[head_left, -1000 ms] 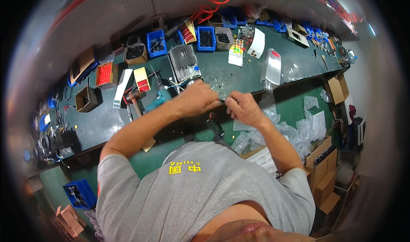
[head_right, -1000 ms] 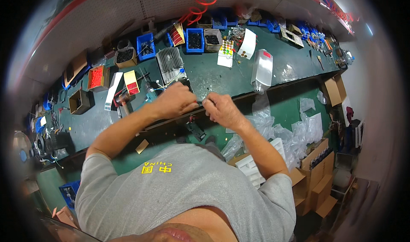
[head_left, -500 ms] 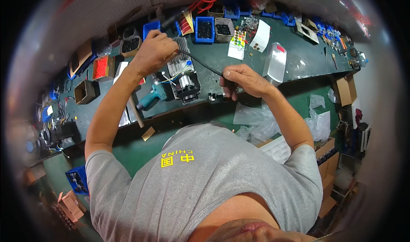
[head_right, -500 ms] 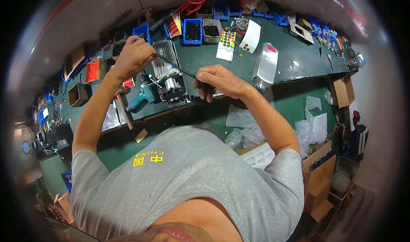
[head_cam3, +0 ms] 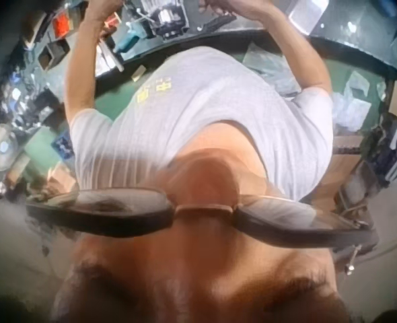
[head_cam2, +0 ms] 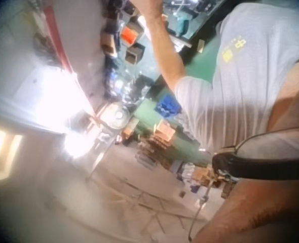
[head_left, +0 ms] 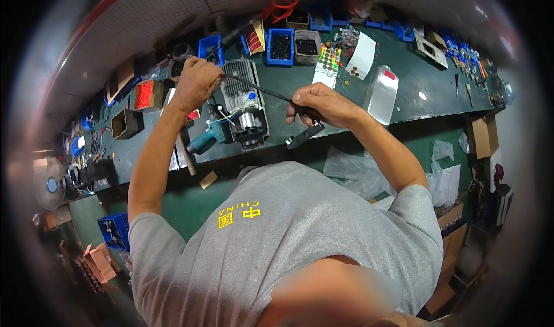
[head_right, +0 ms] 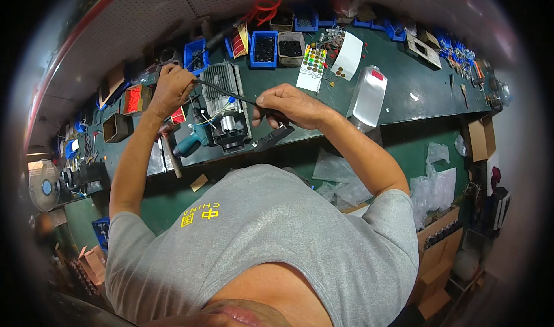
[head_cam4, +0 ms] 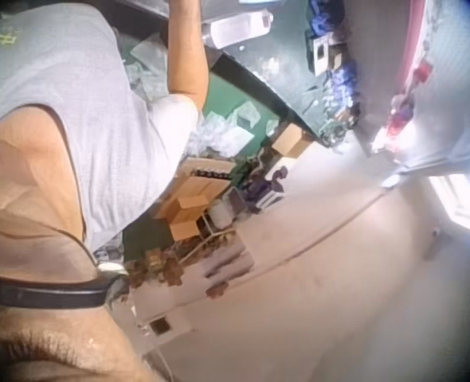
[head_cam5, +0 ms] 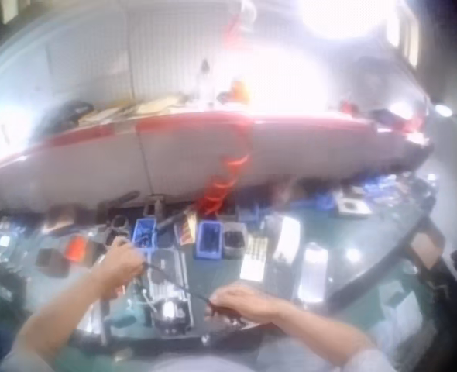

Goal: The person unpacks a silver metal casing, applies stickers, and uses a power drill to fasten components. They then attach a motor and connect wiring to complete the assembly.

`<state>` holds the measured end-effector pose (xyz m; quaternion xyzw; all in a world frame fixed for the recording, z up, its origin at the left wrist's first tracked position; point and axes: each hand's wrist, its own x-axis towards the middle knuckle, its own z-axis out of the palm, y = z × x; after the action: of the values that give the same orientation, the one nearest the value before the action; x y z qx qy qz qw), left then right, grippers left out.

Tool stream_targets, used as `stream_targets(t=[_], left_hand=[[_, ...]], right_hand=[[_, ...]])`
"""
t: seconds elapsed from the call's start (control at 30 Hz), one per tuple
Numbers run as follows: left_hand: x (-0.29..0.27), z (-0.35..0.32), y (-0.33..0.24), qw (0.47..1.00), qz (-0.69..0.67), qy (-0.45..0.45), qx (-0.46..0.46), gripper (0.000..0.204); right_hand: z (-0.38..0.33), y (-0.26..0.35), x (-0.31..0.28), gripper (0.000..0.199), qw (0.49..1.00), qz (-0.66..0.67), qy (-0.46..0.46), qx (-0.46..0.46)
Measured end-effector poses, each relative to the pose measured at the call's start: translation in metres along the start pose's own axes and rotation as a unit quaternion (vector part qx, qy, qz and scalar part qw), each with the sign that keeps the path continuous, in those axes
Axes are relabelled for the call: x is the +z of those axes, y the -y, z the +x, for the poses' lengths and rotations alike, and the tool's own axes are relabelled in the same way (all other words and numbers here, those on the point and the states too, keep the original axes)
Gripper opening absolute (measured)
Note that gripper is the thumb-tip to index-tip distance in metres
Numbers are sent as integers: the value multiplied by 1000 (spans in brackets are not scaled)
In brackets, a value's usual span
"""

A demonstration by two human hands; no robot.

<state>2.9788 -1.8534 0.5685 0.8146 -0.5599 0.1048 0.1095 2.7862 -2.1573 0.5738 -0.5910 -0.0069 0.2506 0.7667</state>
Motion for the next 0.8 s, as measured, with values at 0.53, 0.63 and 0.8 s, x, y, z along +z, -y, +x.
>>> stream_targets(t=[0.53, 0.63, 0.8], left_hand=[[28, -75, -106, 950, -284, -75, -109, 93], [42, -98, -107, 916, -358, -83, -161, 85], [37, -126, -112, 856, -447, -55, -253, 71]], right_hand=[[91, -87, 75, 21, 887, 427, -170, 42], [103, -94, 99, 19, 860, 466, -202, 51], [97, -103, 103, 18, 956, 84, -281, 12]])
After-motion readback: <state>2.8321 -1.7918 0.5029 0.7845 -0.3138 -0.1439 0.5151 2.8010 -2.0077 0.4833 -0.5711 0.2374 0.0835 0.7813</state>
